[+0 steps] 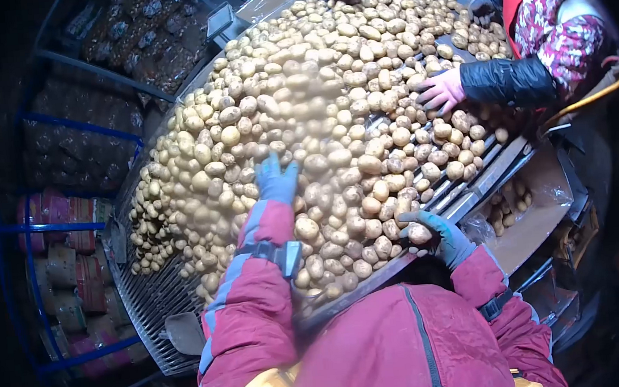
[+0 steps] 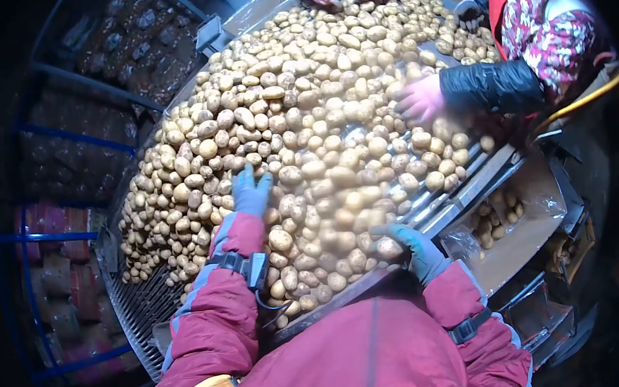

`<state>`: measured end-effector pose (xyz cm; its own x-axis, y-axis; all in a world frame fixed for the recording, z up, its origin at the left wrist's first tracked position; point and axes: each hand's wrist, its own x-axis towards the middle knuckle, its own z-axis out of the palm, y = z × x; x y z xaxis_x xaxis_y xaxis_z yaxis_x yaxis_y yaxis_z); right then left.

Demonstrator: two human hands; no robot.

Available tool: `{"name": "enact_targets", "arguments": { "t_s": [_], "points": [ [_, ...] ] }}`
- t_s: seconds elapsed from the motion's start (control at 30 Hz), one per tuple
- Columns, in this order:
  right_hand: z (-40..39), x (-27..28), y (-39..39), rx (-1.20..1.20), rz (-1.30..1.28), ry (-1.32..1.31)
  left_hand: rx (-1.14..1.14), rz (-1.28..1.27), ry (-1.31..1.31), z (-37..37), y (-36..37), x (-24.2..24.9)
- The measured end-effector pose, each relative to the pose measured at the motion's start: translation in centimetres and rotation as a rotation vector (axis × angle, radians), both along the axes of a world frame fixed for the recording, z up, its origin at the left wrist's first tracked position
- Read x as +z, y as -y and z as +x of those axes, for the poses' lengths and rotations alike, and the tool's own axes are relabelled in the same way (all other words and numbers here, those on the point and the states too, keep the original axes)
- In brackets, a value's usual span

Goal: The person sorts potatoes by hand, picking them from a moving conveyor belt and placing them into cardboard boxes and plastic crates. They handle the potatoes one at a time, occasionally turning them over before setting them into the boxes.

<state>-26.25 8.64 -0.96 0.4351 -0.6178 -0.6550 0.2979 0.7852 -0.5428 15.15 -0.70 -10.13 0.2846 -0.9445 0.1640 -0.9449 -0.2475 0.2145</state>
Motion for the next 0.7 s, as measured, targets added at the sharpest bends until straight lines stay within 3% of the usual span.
{"name": "enact_targets", "arguments": {
  "t_s": [0.07, 0.13, 0.17, 0.3, 0.4, 0.5, 0.6, 0.7],
  "points": [
    [1.2, 0.2, 0.6, 0.057, -0.058, 0.021, 0.055, 0.084, 0.016, -4.2, 0.5, 0.4],
    [2.6, -0.7, 1.4, 0.09, -0.037, 0.006, 0.004, 0.143, -0.32, -8.2, -0.2, 3.7],
    [3.2, -1.1, 1.6, 0.114, -0.074, -0.038, -0.097, 0.153, -0.285, -9.3, -0.8, 4.6],
    [5.5, 0.2, 2.9, 0.122, 0.079, -0.078, -0.411, 0.034, -0.368, -8.2, -3.6, 4.5],
    [5.7, -0.3, 3.3, 0.104, 0.097, -0.011, -0.299, 0.074, -0.607, -4.4, -2.2, 7.3],
    [6.4, -1.2, 3.6, 0.003, 0.17, -0.024, -0.247, -0.031, -0.103, 1.9, -0.5, 1.5],
    [5.9, -1.6, 3.9, 0.016, 0.105, -0.009, -0.146, 0.279, -0.021, -0.7, 1.8, 5.9],
    [5.6, -1.1, 4.0, 0.045, -0.03, -0.023, -0.054, 0.467, -0.092, -1.1, 4.7, 6.3]
  ]
}}
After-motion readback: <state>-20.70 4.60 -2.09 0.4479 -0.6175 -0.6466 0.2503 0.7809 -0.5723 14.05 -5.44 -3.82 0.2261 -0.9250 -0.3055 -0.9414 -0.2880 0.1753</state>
